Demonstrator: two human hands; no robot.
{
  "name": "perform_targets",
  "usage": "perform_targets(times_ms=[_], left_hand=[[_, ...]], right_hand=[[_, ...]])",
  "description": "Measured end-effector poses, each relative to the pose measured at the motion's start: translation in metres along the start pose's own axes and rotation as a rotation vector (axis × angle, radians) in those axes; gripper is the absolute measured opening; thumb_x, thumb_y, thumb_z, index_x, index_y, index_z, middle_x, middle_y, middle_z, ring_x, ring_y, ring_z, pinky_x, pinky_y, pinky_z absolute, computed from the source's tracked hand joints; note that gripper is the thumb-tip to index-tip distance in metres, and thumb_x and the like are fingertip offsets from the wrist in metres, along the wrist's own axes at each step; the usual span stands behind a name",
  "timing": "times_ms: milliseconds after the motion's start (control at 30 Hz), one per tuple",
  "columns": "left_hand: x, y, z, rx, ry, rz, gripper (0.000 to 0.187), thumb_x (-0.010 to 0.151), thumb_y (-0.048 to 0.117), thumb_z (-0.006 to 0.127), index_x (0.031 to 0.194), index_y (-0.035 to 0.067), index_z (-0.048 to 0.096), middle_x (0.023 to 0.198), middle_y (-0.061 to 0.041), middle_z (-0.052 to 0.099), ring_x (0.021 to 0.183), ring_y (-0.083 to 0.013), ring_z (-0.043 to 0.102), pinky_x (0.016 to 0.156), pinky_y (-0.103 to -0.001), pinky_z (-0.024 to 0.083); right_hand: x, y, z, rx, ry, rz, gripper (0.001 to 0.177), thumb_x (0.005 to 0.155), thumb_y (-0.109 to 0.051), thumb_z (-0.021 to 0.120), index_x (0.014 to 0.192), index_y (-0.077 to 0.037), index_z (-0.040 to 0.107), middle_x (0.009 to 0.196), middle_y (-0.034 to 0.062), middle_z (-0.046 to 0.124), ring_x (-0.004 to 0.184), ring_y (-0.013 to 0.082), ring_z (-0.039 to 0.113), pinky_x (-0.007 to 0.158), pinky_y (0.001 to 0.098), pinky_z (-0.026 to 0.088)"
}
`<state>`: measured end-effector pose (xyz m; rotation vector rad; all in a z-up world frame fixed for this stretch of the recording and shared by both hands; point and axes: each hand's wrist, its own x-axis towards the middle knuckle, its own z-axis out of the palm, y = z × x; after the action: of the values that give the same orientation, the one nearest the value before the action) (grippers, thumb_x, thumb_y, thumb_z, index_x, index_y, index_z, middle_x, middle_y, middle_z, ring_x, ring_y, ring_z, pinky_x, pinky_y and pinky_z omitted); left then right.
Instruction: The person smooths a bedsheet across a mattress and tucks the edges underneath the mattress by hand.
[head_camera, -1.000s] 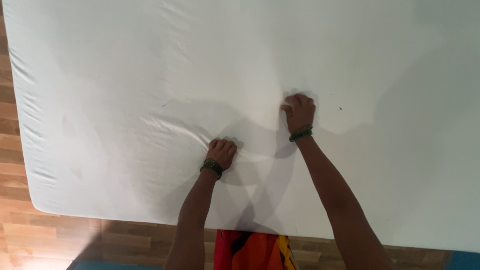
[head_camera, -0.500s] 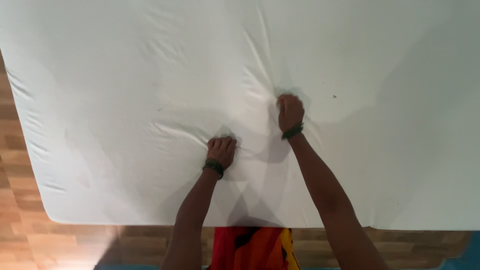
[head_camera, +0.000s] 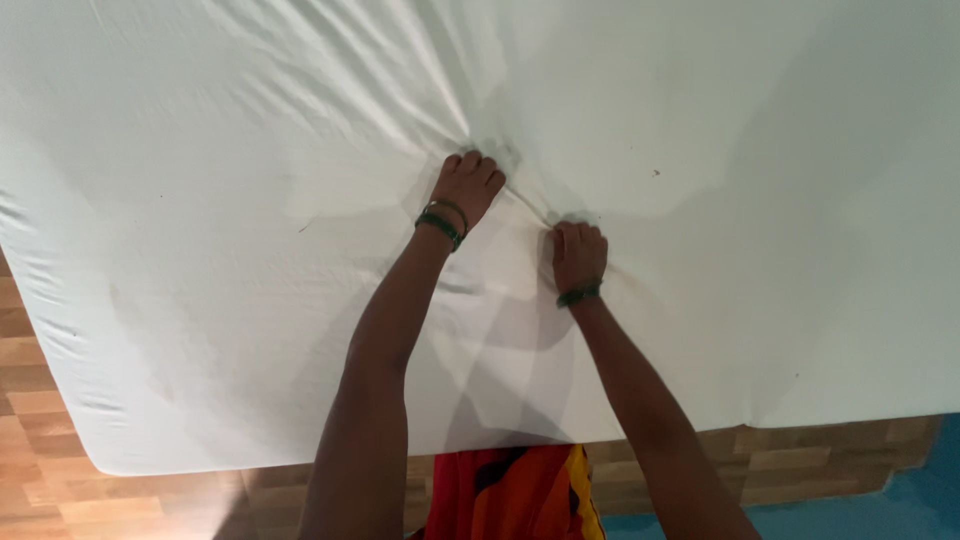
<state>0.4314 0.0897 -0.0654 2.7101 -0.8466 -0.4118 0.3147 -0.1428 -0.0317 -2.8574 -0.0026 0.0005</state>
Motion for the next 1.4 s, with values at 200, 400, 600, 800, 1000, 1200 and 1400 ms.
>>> perform_targets(times_ms=[200, 400, 600, 800, 1000, 1200, 1400], left_hand=[[-0.048, -0.019, 0.021, -0.018, -0.072, 0.050, 0.031, 0.095, 0.016, 0.056, 0.125, 0.012, 0.063, 0.133, -0.007, 0.058, 0.127, -0.0290, 0.049, 0.108, -0.047, 0.037], [-0.122, -0.029, 0.021, -0.246, 0.260, -0.325, 0.033, 0.089, 0.020, 0.067, 0.120, 0.009, 0.069, 0.142, -0.011, 0.055, 0.137, -0.0319, 0.043, 0.114, -0.052, 0.031], [-0.141, -0.036, 0.027, -0.134, 0.252, -0.396, 0.031, 0.089, 0.007, 0.066, 0.115, 0.024, 0.074, 0.145, -0.006, 0.057, 0.139, -0.0277, 0.045, 0.115, -0.049, 0.036], [-0.163, -0.081, 0.027, -0.089, 0.313, -0.125, 0.034, 0.094, 0.005, 0.062, 0.122, 0.019, 0.073, 0.151, -0.004, 0.056, 0.142, -0.0228, 0.048, 0.113, -0.043, 0.041], [-0.167, -0.080, 0.041, -0.137, 0.340, -0.209, 0.025, 0.095, 0.011, 0.063, 0.118, 0.015, 0.072, 0.142, -0.006, 0.059, 0.139, -0.0266, 0.049, 0.113, -0.046, 0.041], [-0.163, -0.083, 0.054, -0.139, 0.320, -0.286, 0.021, 0.093, 0.012, 0.062, 0.111, 0.014, 0.073, 0.135, -0.005, 0.059, 0.136, -0.0262, 0.049, 0.114, -0.046, 0.037], [-0.166, -0.082, 0.052, -0.162, 0.278, -0.314, 0.022, 0.093, 0.008, 0.060, 0.113, 0.012, 0.069, 0.136, -0.008, 0.059, 0.138, -0.0265, 0.048, 0.115, -0.045, 0.036]], right_hand=[[-0.021, 0.013, 0.006, 0.109, -0.177, -0.132, 0.006, 0.096, -0.012, 0.064, 0.097, -0.008, 0.069, 0.098, 0.0089, 0.067, 0.093, 0.0319, 0.060, 0.083, 0.0465, 0.049], [0.034, 0.005, -0.025, 0.056, -0.037, -0.229, 0.046, 0.099, -0.028, 0.062, 0.139, -0.005, 0.058, 0.145, 0.0159, 0.058, 0.136, 0.0346, 0.051, 0.113, 0.0550, 0.036], [0.014, -0.114, 0.017, -0.158, -0.779, -0.453, 0.071, 0.097, -0.047, 0.057, 0.154, -0.011, 0.035, 0.167, 0.0066, 0.028, 0.155, 0.0237, 0.023, 0.121, 0.0628, 0.011], [0.024, -0.131, 0.038, 0.056, -0.736, -0.525, 0.074, 0.088, -0.041, 0.071, 0.152, -0.019, 0.042, 0.163, 0.0075, 0.035, 0.150, 0.0283, 0.026, 0.124, 0.0561, 0.014], [0.075, -0.123, 0.072, -0.261, -0.290, -0.355, 0.085, 0.097, -0.049, 0.059, 0.159, 0.001, 0.031, 0.167, 0.0179, 0.028, 0.154, 0.0318, 0.024, 0.118, 0.0641, 0.017], [-0.060, -0.144, 0.044, 0.198, -0.245, -0.515, 0.062, 0.092, -0.045, 0.071, 0.139, -0.007, 0.057, 0.148, 0.0121, 0.052, 0.142, 0.0309, 0.043, 0.115, 0.0535, 0.034], [-0.095, -0.111, 0.057, 0.118, -0.006, -0.125, 0.014, 0.094, -0.014, 0.071, 0.107, -0.009, 0.072, 0.108, 0.0100, 0.069, 0.103, 0.0322, 0.061, 0.086, 0.0478, 0.046]])
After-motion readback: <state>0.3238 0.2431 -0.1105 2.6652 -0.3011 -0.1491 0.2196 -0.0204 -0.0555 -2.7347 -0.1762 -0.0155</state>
